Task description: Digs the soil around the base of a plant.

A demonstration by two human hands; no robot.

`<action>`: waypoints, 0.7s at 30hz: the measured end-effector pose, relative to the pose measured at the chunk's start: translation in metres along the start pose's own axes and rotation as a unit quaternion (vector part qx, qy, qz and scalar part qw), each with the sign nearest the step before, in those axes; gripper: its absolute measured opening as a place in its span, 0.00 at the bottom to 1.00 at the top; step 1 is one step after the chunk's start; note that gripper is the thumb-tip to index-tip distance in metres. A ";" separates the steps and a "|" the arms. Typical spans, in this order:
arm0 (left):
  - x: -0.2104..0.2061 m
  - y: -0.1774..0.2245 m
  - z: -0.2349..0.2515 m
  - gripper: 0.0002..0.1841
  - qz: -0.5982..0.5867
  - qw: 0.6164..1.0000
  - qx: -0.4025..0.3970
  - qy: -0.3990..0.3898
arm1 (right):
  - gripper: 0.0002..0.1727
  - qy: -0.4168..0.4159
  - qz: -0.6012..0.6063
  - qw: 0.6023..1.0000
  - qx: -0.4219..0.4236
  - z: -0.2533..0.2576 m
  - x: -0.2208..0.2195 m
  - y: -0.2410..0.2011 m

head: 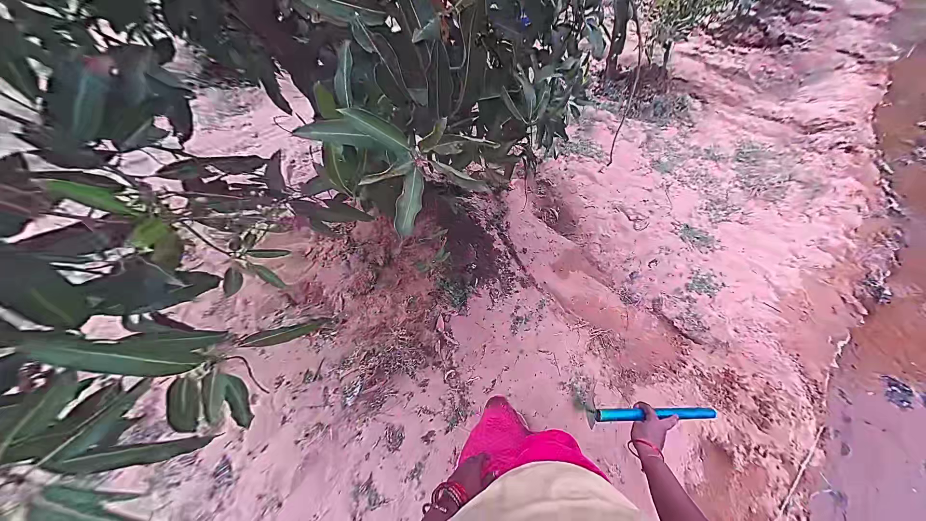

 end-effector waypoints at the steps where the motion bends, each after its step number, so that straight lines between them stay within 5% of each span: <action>1: 0.020 0.022 0.014 0.31 -0.053 0.996 0.054 -0.047 | 0.24 -0.014 -0.028 0.999 0.041 0.008 -0.002 -0.025; 3: 0.057 0.070 0.043 0.27 -0.146 0.980 0.134 -0.032 | 0.26 -0.046 -0.083 0.988 0.122 0.015 0.000 -0.072; 8: 0.146 0.178 0.115 0.27 -0.164 0.983 -0.012 0.080 | 0.23 -0.111 -0.175 0.928 0.309 0.011 0.034 -0.172; 11: 0.185 0.230 0.169 0.41 -0.128 0.992 0.005 -0.001 | 0.25 -0.172 -0.246 0.872 0.388 0.015 0.053 -0.224; 14: 0.191 0.255 0.221 0.38 -0.144 0.988 0.034 -0.045 | 0.23 -0.193 -0.282 0.814 0.469 0.034 0.059 -0.265; 18: 0.182 0.269 0.272 0.28 -0.285 0.948 0.126 0.058 | 0.20 -0.200 -0.224 0.738 0.605 0.091 0.046 -0.304; 21: 0.183 0.282 0.289 0.27 -0.394 0.888 0.191 0.142 | 0.29 -0.272 -0.043 0.750 0.601 0.126 0.043 -0.324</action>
Point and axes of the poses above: each hand's wrist, its own z-axis towards the middle knuckle, its own x-axis out of the back of the hand, y = z × x, the point moved 2 cm from there along z, towards the middle knuckle, and after that the axes turned 3 degrees about -x, right-handed, at the moved point
